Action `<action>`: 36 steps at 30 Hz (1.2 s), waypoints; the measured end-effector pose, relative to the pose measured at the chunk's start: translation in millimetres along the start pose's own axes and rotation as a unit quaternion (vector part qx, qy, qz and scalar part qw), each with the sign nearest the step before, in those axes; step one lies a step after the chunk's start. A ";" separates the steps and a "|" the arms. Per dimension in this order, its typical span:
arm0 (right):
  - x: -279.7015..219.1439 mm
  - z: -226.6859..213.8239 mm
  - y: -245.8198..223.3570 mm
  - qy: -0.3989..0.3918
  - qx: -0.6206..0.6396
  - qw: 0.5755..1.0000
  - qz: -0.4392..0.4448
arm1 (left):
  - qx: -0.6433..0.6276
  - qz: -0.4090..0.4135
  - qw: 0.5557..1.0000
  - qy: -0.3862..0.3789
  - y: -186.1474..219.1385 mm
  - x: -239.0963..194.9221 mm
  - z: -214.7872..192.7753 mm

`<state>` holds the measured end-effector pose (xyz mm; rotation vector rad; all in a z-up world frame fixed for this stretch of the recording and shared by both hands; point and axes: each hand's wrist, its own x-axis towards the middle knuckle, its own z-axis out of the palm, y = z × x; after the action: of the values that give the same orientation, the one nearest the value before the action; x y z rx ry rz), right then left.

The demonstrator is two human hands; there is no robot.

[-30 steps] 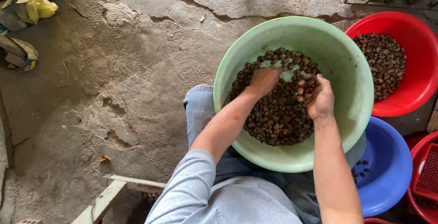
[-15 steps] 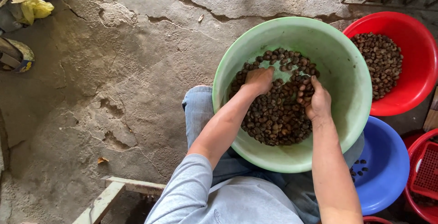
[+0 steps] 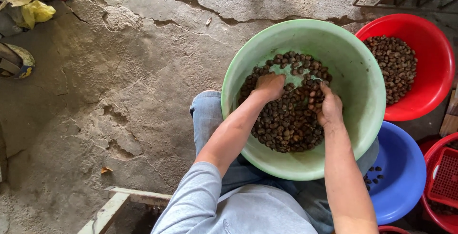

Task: The person sits with a large green basin filled with dark brown seeds or nuts on their lap. They use both hands to mix and sift through the contents, picking up handfuls and letting them fall back into the basin. The person occasionally transfers some of the seeds into a blue basin positioned to their right.

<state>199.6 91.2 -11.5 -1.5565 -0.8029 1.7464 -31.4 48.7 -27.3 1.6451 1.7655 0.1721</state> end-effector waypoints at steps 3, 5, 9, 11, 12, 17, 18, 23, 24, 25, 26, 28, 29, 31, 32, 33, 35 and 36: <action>-0.2 -0.9 1.4 -0.001 -0.004 1.000 -0.002 | 0.005 0.007 1.000 -0.020 0.7 -7.9 -7.3; 3.2 -3.5 4.5 -0.002 -0.003 1.000 -0.004 | 0.014 0.008 1.000 -0.019 0.7 -6.8 -8.4; 2.0 -1.7 7.9 -0.011 -0.019 1.000 -0.015 | 0.005 0.012 1.000 -0.002 1.2 -6.5 -7.5; 0.2 0.4 8.3 -0.014 -0.020 1.000 -0.019 | -0.011 0.008 1.000 -0.001 10.2 -18.3 -17.2; -0.8 1.3 8.7 -0.017 -0.021 0.999 -0.022 | -0.027 0.004 1.000 -0.001 14.8 -24.2 -21.9; -9.5 5.2 4.9 -0.020 -0.020 0.999 -0.033 | -0.197 -0.013 0.980 -0.008 35.2 -53.0 -57.4; -10.5 4.2 5.0 -0.028 -0.023 0.998 -0.043 | -0.287 -0.012 0.958 -0.013 41.4 -60.3 -67.0; -64.7 34.7 -29.6 -0.095 -0.208 0.966 -0.121 | -0.609 0.061 0.791 0.022 32.0 -31.8 -55.0; -92.4 49.5 -48.8 -0.124 -0.313 0.929 -0.156 | -0.685 0.093 0.722 0.013 32.0 -33.5 -59.3; -81.9 50.6 -45.1 -0.123 -0.312 0.929 -0.156 | -0.685 0.093 0.723 0.012 34.0 -34.5 -60.9; -71.7 52.0 -41.3 -0.112 -0.393 0.895 -0.180 | -0.708 0.079 0.702 0.030 35.7 -35.8 -62.7; -59.4 55.1 -33.9 -0.100 -0.470 0.853 -0.204 | -0.729 0.065 0.680 0.049 35.0 -34.4 -61.3; -57.5 56.1 -29.9 -0.104 -0.540 0.809 -0.208 | -0.719 0.045 0.689 0.073 32.7 -31.8 -57.3; -50.6 56.5 -19.8 -0.109 -0.606 0.760 -0.210 | -0.710 0.024 0.697 0.096 28.8 -29.6 -54.0; -45.6 55.8 -13.9 -0.115 -0.629 0.733 -0.231 | -0.694 0.030 0.713 0.098 27.4 -29.9 -54.8; -40.7 54.6 -7.5 -0.121 -0.650 0.706 -0.252 | -0.678 0.036 0.727 0.099 26.1 -30.3 -54.8; -35.6 53.3 -1.4 -0.116 -0.666 0.689 -0.261 | -0.662 0.037 0.741 0.107 26.8 -32.9 -58.0; -33.1 52.2 1.2 -0.110 -0.680 0.672 -0.271 | -0.645 0.040 0.754 0.114 27.8 -33.9 -59.8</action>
<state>150.2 63.0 12.7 -1.4991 -2.7586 0.6951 -44.4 44.1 45.5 0.6297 1.1310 1.3406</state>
